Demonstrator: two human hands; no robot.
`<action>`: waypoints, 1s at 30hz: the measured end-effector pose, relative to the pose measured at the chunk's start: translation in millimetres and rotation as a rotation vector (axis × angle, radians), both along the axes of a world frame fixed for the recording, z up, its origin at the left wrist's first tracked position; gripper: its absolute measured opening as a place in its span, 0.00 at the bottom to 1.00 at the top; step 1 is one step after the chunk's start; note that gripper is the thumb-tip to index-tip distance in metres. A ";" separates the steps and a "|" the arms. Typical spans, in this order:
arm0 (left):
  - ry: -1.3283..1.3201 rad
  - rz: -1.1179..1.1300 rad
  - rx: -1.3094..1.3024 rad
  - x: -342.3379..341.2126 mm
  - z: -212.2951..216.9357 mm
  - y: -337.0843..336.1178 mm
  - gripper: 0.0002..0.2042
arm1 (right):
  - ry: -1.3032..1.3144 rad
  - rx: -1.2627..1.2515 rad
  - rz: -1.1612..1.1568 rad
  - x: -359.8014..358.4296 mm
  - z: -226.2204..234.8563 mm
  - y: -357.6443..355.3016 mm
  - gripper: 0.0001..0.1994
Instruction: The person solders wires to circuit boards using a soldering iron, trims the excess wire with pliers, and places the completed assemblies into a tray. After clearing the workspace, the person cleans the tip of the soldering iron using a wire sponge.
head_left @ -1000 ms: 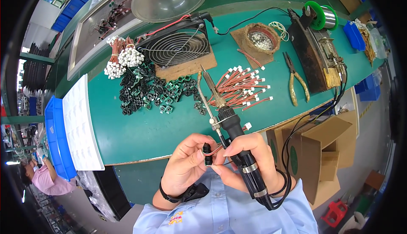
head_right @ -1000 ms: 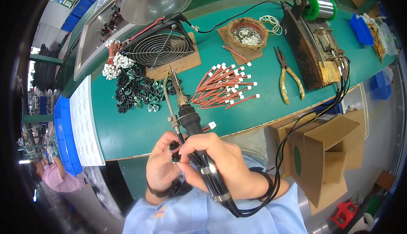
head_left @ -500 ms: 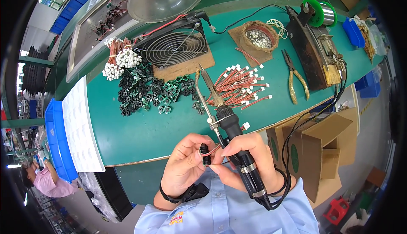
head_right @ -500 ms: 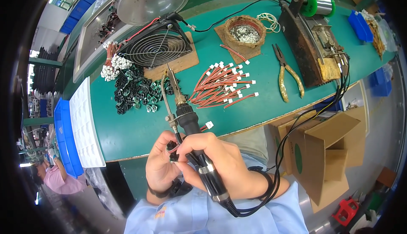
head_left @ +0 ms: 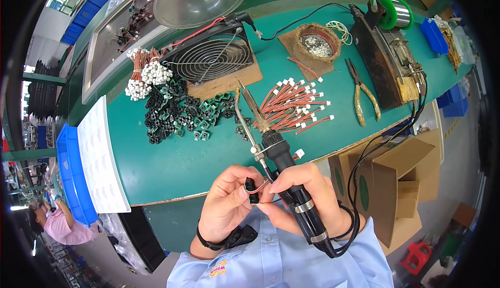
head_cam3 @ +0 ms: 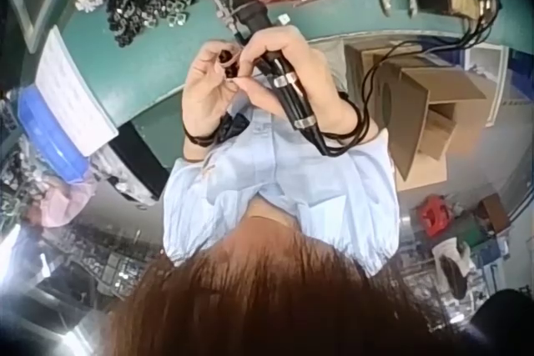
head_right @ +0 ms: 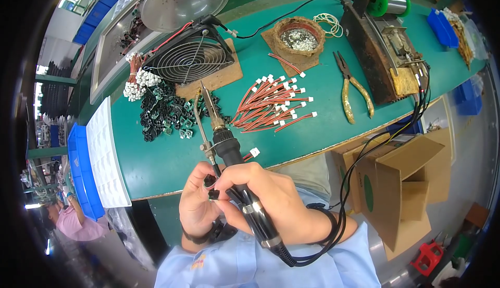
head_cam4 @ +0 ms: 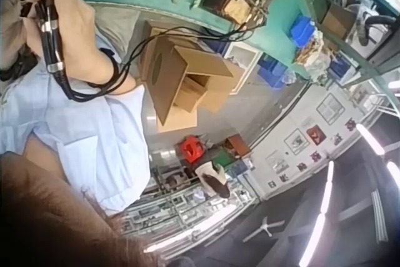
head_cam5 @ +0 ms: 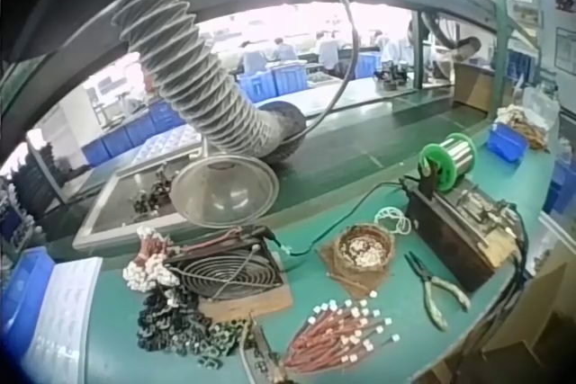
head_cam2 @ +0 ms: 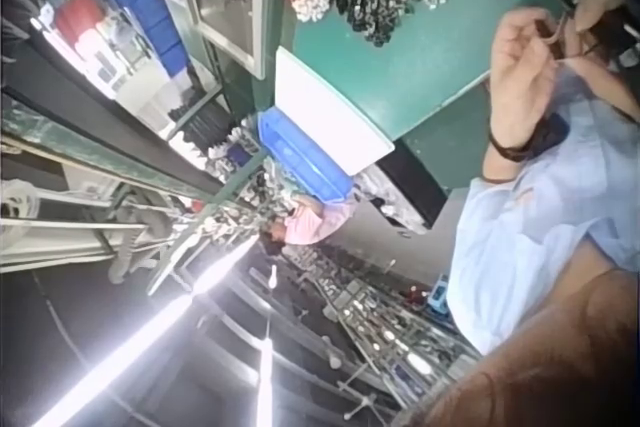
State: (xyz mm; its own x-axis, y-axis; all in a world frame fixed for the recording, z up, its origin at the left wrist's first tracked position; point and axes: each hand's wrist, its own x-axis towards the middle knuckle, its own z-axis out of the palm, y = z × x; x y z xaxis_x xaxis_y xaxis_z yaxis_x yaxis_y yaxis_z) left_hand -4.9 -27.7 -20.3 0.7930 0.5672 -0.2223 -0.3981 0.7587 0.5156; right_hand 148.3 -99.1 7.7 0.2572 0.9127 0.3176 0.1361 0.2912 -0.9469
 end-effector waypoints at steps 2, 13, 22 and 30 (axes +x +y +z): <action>0.013 0.001 -0.012 -0.2 0.8 -0.3 0.12 | 0.015 -0.014 0.004 0.4 0.5 -0.7 0.21; 0.026 0.007 0.019 0.9 3.1 -1.3 0.12 | 0.035 -0.006 0.026 1.2 0.1 -0.5 0.21; 0.060 0.028 0.065 1.5 3.7 -1.5 0.13 | 0.023 -0.028 0.044 3.5 3.0 -0.3 0.21; 0.104 0.026 0.074 2.9 8.7 -1.8 0.14 | 0.037 -0.015 0.048 3.4 3.1 0.3 0.20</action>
